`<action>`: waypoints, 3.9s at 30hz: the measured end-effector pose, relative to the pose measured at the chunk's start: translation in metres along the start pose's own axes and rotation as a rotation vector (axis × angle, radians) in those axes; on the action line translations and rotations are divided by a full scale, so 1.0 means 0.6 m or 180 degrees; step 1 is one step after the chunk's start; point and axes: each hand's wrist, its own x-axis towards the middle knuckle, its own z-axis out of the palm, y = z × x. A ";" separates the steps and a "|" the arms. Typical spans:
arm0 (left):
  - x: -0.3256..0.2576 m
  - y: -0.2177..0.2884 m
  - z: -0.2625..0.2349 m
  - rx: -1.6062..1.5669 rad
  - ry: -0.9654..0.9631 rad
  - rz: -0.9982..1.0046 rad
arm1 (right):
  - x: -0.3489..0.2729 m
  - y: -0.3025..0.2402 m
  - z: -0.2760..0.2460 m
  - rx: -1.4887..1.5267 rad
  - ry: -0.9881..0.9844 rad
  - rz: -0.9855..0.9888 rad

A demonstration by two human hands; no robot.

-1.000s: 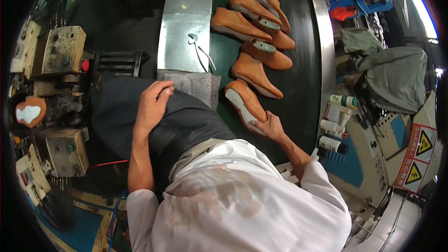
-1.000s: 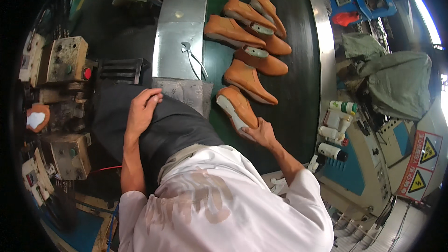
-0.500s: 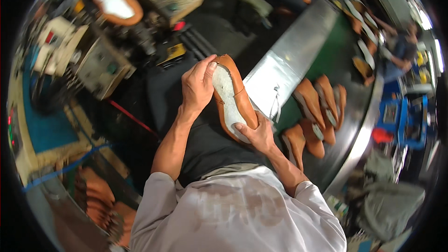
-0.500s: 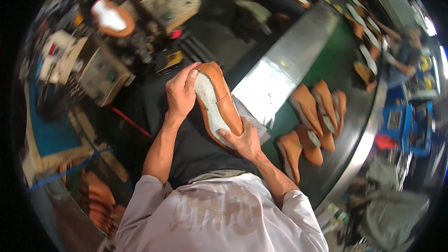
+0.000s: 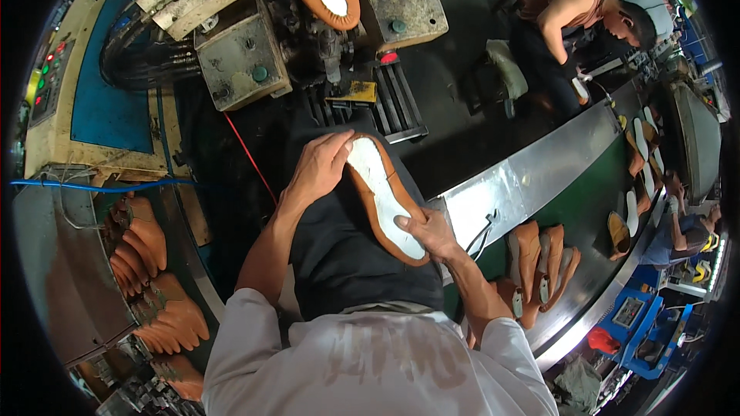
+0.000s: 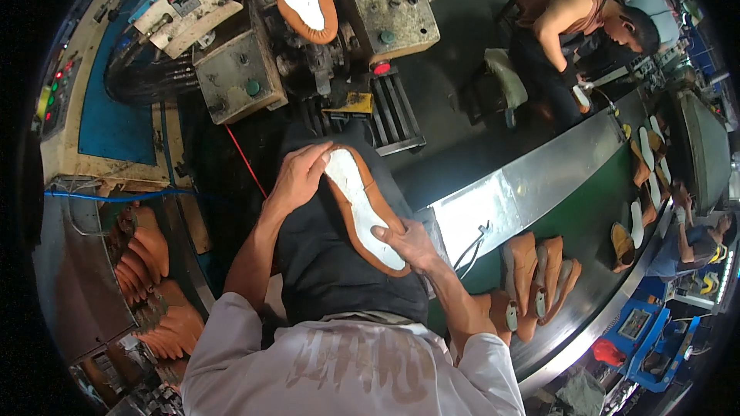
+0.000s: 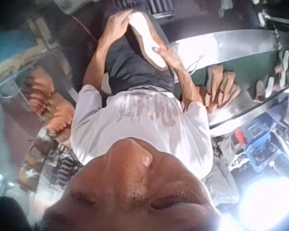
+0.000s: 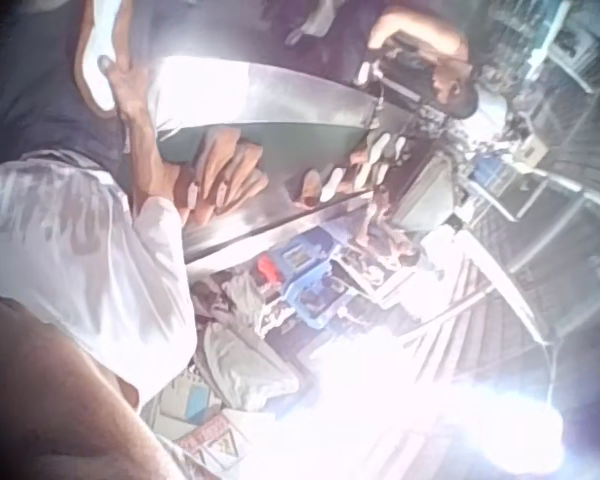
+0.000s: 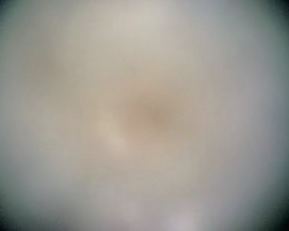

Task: The person repeatedly picks up shoe lasts and white insoles from a conveyor belt, places them into a machine, and presses a button to attach the insoles. They then remove the assembled units and place them back onto the belt. The process is repeated continuously throughout the clip.

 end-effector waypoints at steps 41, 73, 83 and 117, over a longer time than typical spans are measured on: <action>0.173 0.014 -0.324 -0.4187 0.0239 -0.1163 | 0.294 -0.631 0.090 -0.3921 0.1961 -0.3649; -0.148 -0.004 -0.170 -0.4519 0.0728 -0.1580 | 0.412 -0.572 0.157 -0.3808 0.2206 -0.4289; -0.098 -0.057 -0.157 -0.4632 0.0561 -0.1732 | 0.526 -0.710 0.186 -0.3983 0.2333 -0.4504; -0.735 -0.043 -0.329 -0.1130 0.3397 -0.3800 | 0.513 -0.375 -0.008 -0.3876 0.0738 -0.4104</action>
